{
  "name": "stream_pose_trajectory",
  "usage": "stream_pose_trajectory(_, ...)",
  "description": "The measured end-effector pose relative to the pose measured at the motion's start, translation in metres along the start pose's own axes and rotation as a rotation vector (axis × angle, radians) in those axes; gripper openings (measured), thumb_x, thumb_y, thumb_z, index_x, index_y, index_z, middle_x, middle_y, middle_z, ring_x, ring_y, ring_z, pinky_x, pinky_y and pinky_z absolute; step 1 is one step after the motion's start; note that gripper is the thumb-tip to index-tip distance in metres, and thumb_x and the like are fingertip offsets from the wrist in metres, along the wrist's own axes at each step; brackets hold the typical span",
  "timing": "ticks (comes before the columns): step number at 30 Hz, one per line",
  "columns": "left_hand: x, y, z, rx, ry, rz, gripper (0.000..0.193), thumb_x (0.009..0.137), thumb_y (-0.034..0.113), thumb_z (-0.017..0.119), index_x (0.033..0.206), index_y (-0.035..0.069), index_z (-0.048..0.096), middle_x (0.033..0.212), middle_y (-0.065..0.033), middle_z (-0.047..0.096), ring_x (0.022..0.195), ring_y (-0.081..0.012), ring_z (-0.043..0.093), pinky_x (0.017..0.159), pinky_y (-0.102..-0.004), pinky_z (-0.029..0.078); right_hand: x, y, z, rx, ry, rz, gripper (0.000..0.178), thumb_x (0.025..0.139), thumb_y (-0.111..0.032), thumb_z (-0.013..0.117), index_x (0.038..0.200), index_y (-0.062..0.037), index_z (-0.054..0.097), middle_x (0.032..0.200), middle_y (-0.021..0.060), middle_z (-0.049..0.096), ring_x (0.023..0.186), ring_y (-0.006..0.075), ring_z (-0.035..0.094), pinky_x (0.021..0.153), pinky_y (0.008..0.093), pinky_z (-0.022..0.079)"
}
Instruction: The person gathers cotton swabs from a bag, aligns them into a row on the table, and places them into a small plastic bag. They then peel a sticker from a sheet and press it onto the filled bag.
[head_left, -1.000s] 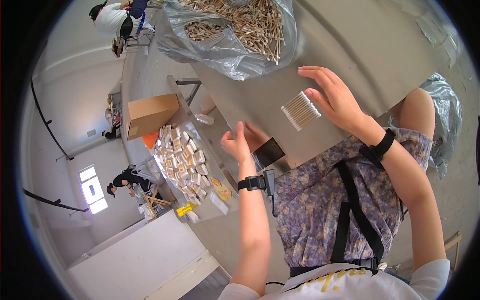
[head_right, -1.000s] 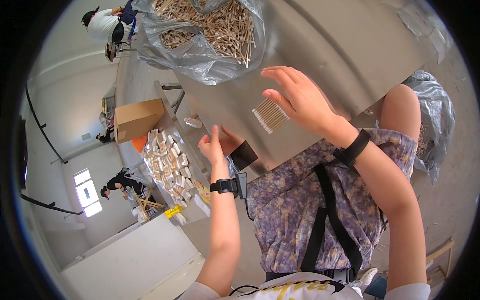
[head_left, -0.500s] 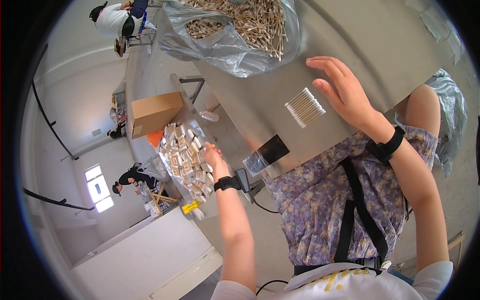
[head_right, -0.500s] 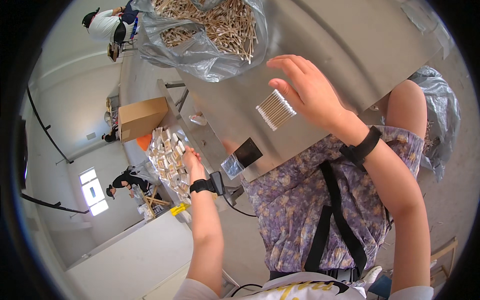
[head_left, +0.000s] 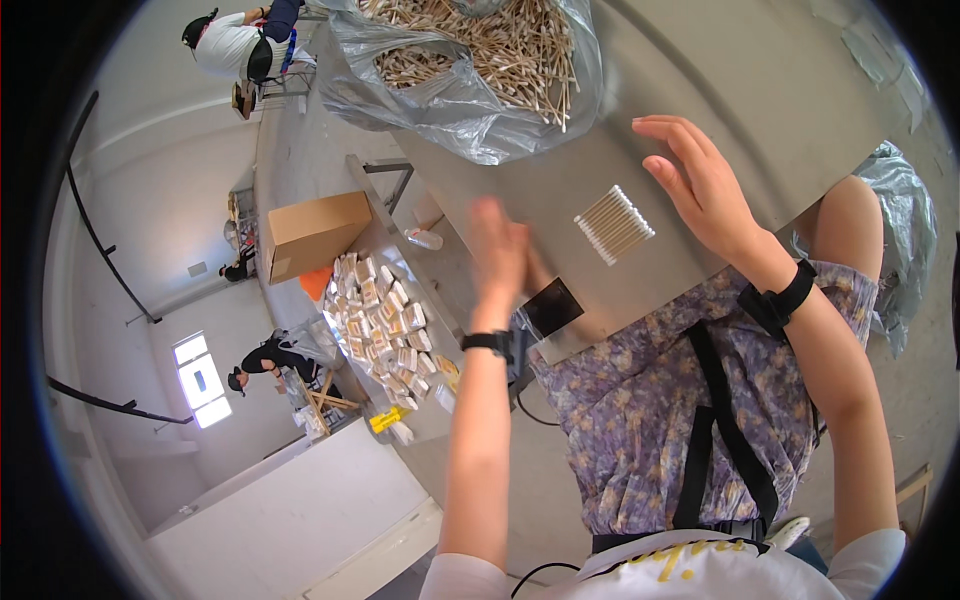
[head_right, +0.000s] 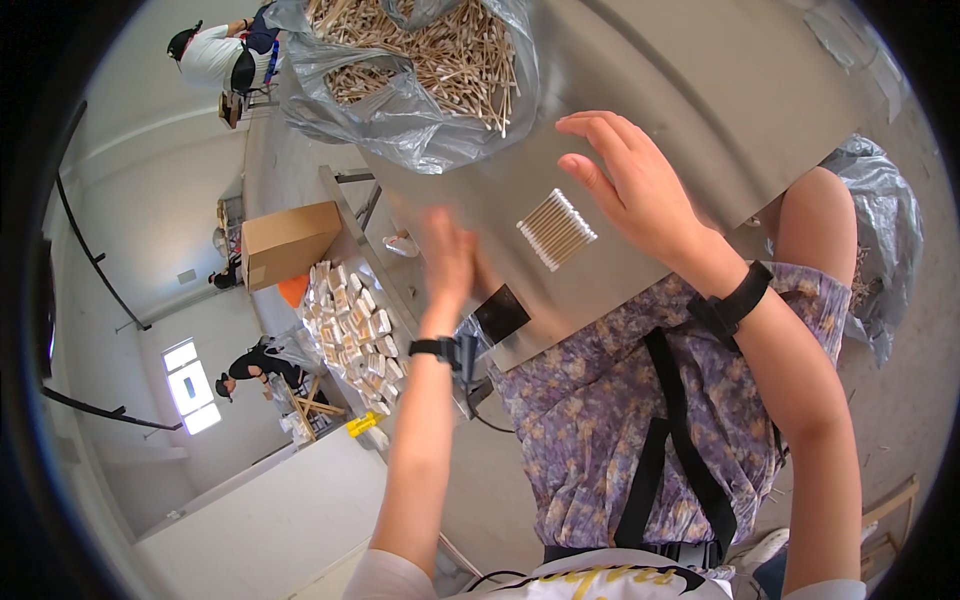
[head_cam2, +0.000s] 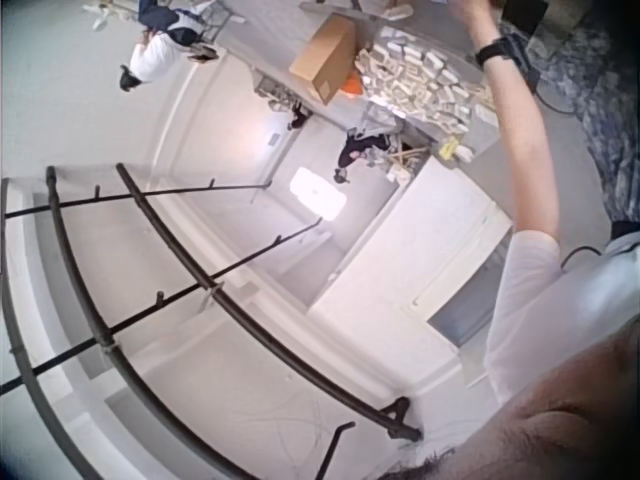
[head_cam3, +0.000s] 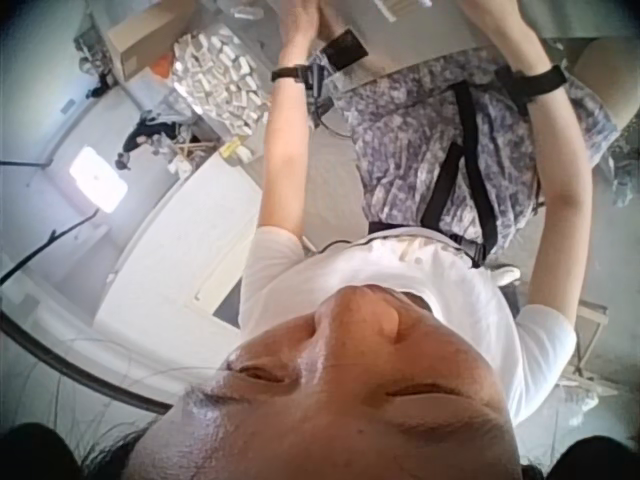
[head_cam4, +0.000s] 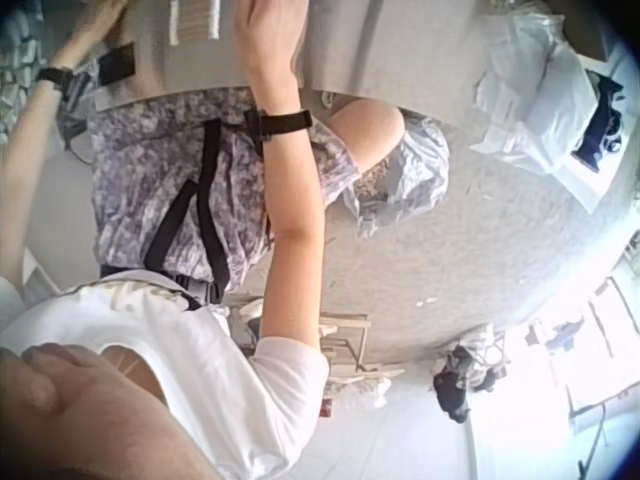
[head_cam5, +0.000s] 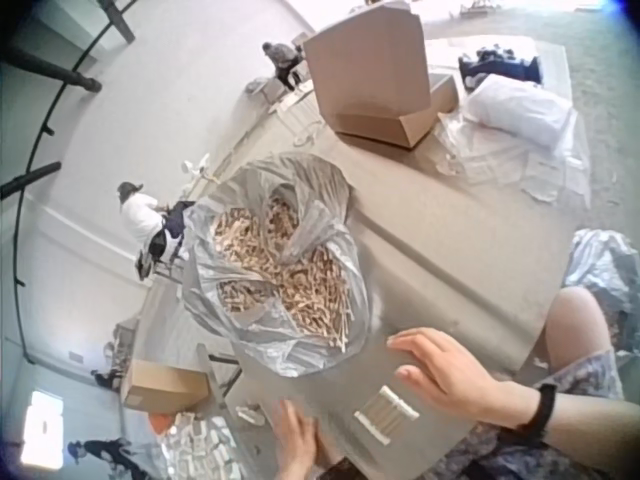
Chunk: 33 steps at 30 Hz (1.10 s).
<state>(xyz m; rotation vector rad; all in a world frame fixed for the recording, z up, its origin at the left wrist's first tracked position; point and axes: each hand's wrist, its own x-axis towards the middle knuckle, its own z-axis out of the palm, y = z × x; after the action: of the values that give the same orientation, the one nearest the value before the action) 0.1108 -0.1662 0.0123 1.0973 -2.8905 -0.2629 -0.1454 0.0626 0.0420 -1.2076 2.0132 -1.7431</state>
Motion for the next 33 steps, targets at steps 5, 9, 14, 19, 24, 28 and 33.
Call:
stream_pose_trajectory(5,0.002,-0.066,-0.032,0.29,0.02,-0.851,0.075,0.102,0.05,0.041,0.149,-0.008,0.029,0.156,-0.0307,0.028,0.146,-0.0452,0.024,0.119,-0.0537,0.02,0.005,-0.001,-0.002,-0.007,0.007,-0.012,0.035,0.099,-0.03,0.057,0.123,-0.0034,0.058,0.121,0.0122,0.061,0.111,0.0334,0.057,0.095,0.0417,0.047)
stream_pose_trajectory(9,0.01,-0.016,-0.019,0.071,-0.002,0.165,0.07,0.103,0.042,0.045,0.152,-0.004,0.026,0.157,-0.0281,0.028,0.147,-0.0422,0.024,0.12,-0.0514,0.019,0.002,0.008,-0.003,-0.06,-0.009,-0.016,0.035,0.1,-0.03,0.057,0.123,-0.0034,0.057,0.122,0.0128,0.061,0.112,0.0336,0.057,0.095,0.0422,0.047)
stream_pose_trajectory(14,0.031,-0.029,-0.013,0.117,-0.004,-0.115,0.073,0.103,0.048,0.043,0.152,-0.003,0.026,0.156,-0.0286,0.029,0.147,-0.0387,0.028,0.119,-0.0502,0.024,0.005,0.0,0.0,-0.041,-0.003,-0.011,0.035,0.1,-0.031,0.056,0.122,-0.0039,0.057,0.121,0.0131,0.061,0.11,0.0342,0.057,0.094,0.0429,0.047)
stream_pose_trajectory(19,0.044,0.01,-0.051,-1.03,0.068,-0.564,0.094,0.099,0.067,0.035,0.153,-0.007,0.019,0.16,-0.0245,0.025,0.149,-0.0334,0.024,0.12,-0.0458,0.023,0.003,0.009,0.001,-0.08,-0.005,-0.039,0.035,0.1,-0.032,0.056,0.121,-0.0037,0.057,0.12,0.0135,0.061,0.11,0.0347,0.058,0.094,0.0433,0.048)
stream_pose_trajectory(24,-0.003,0.126,-0.127,-1.947,-0.124,-0.332,0.106,0.091,0.077,0.032,0.154,-0.007,0.016,0.162,-0.0221,0.018,0.151,-0.0338,0.017,0.124,-0.0477,0.014,-0.002,0.001,0.003,-0.011,-0.005,-0.084,0.038,0.095,-0.03,0.063,0.12,-0.0029,0.057,0.119,0.0151,0.061,0.11,0.036,0.058,0.093,0.0442,0.048)
stream_pose_trajectory(28,-0.025,0.164,-0.138,-2.225,-0.33,-0.25,0.108,0.089,0.08,0.028,0.155,-0.004,0.016,0.162,-0.0221,0.017,0.151,-0.0345,0.016,0.124,-0.0482,0.015,-0.004,-0.019,0.007,0.005,0.035,-0.247,0.052,0.086,-0.026,0.072,0.129,-0.0038,0.055,0.125,0.0139,0.061,0.116,0.0354,0.059,0.099,0.0442,0.047)
stream_pose_trajectory(33,-0.034,0.207,-0.103,-2.049,-0.384,-0.365,0.101,0.093,0.076,0.026,0.156,-0.002,0.016,0.162,-0.0217,0.02,0.152,-0.0338,0.015,0.124,-0.0507,0.011,-0.03,-0.055,0.007,0.009,-0.023,-0.806,0.049,0.084,-0.027,0.071,0.129,-0.0093,0.061,0.141,0.0129,0.055,0.134,0.029,0.05,0.111,0.0457,0.04)
